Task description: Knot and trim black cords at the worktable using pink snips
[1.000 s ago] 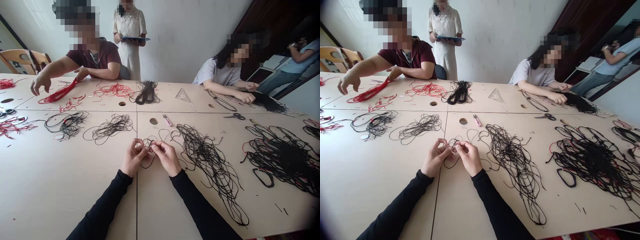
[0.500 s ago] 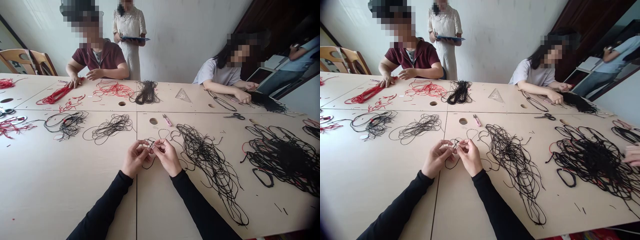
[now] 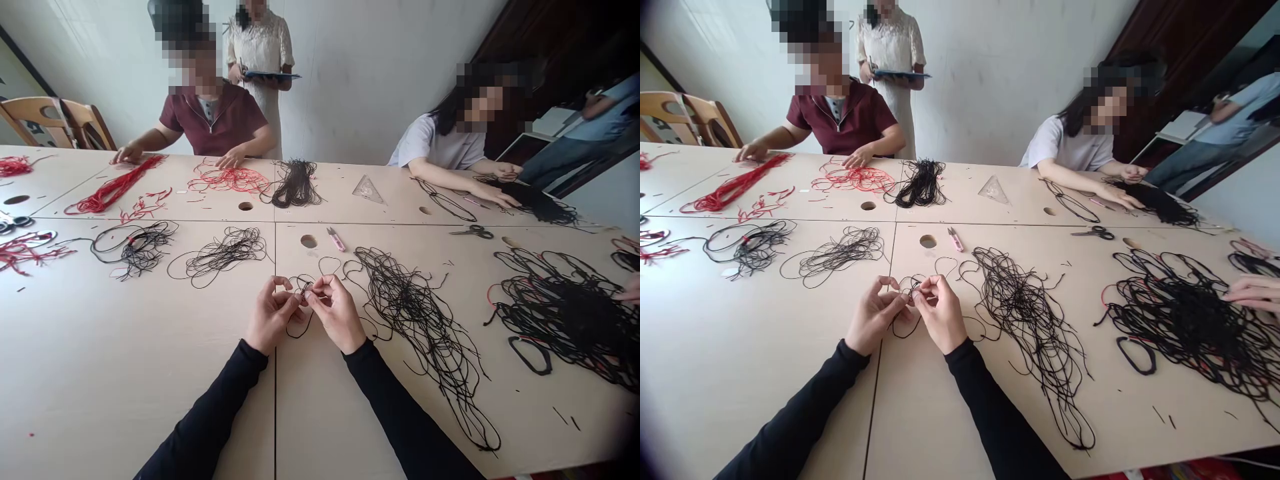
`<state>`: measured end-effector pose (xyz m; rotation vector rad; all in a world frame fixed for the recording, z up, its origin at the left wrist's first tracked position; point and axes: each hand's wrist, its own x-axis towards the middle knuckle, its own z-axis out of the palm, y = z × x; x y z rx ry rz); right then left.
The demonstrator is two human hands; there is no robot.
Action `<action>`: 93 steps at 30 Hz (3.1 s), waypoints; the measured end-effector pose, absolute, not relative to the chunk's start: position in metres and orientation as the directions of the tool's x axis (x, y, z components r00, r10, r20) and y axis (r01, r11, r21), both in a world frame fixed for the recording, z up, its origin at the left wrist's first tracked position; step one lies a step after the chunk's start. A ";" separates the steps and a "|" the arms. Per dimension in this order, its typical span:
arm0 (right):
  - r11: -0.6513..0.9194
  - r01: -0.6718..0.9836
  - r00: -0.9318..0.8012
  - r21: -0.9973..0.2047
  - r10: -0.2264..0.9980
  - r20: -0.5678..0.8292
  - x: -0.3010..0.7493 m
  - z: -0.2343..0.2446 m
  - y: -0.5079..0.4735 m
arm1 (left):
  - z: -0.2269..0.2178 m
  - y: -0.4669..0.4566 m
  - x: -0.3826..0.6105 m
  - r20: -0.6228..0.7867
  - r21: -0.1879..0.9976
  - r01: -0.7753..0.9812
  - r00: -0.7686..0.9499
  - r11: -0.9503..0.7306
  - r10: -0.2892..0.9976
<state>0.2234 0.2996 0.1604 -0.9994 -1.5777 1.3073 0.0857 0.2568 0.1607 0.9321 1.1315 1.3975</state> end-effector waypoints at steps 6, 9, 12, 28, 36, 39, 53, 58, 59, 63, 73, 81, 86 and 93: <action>0.173 0.140 -0.340 -0.975 0.933 0.117 0.222 0.161 0.300 | 0.159 0.257 0.086 -0.038 0.973 -0.228 -0.096 0.015 0.995; 0.205 0.163 -0.354 -0.965 0.925 0.137 0.222 0.162 0.300 | 0.158 0.258 0.086 -0.060 0.976 -0.215 -0.097 0.038 0.993; 0.230 0.177 -0.356 -0.957 0.921 0.156 0.223 0.163 0.299 | 0.159 0.258 0.086 -0.077 0.976 -0.212 -0.100 0.055 0.992; 0.224 0.212 -0.472 -0.951 0.875 0.101 0.223 0.162 0.297 | 0.158 0.260 0.089 -0.032 0.951 -0.307 -0.173 -0.023 0.984; 0.330 0.289 -0.427 -0.899 0.885 0.188 0.227 0.162 0.299 | 0.159 0.259 0.088 -0.059 0.959 -0.282 -0.273 -0.022 0.960; 0.329 0.343 -0.375 -0.880 0.907 0.193 0.228 0.163 0.301 | 0.160 0.260 0.084 -0.046 0.958 -0.282 -0.355 -0.060 0.934; 0.264 0.278 -0.412 -0.923 0.901 0.134 0.224 0.164 0.296 | 0.161 0.261 0.081 -0.065 0.933 -0.347 -0.425 -0.096 0.903; 0.319 0.299 -0.414 -0.900 0.893 0.179 0.223 0.164 0.294 | 0.161 0.260 0.083 -0.065 0.939 -0.333 -0.405 -0.081 0.912; 0.321 0.296 -0.409 -0.900 0.894 0.184 0.224 0.165 0.294 | 0.161 0.260 0.083 -0.067 0.939 -0.335 -0.401 -0.078 0.914; 0.307 0.278 -0.407 -0.910 0.896 0.178 0.223 0.169 0.292 | 0.160 0.260 0.083 -0.069 0.932 -0.352 -0.398 -0.083 0.915; 0.196 0.192 -0.365 -0.962 0.924 0.115 0.223 0.167 0.294 | 0.167 0.261 0.077 -0.193 0.859 -0.507 -0.186 0.075 0.963; 0.153 0.092 -0.369 -0.984 0.923 0.109 0.224 0.170 0.294 | 0.165 0.258 0.082 -0.189 0.854 -0.495 -0.009 0.160 0.982; 0.220 0.206 -0.369 -0.954 0.920 0.132 0.225 0.171 0.293 | 0.165 0.259 0.083 -0.165 0.913 -0.393 -0.106 0.111 0.981; 0.032 -0.023 -0.086 -0.999 0.996 0.034 0.246 0.176 0.314 | 0.163 0.264 0.065 -0.126 0.888 -0.450 -0.438 -0.096 0.890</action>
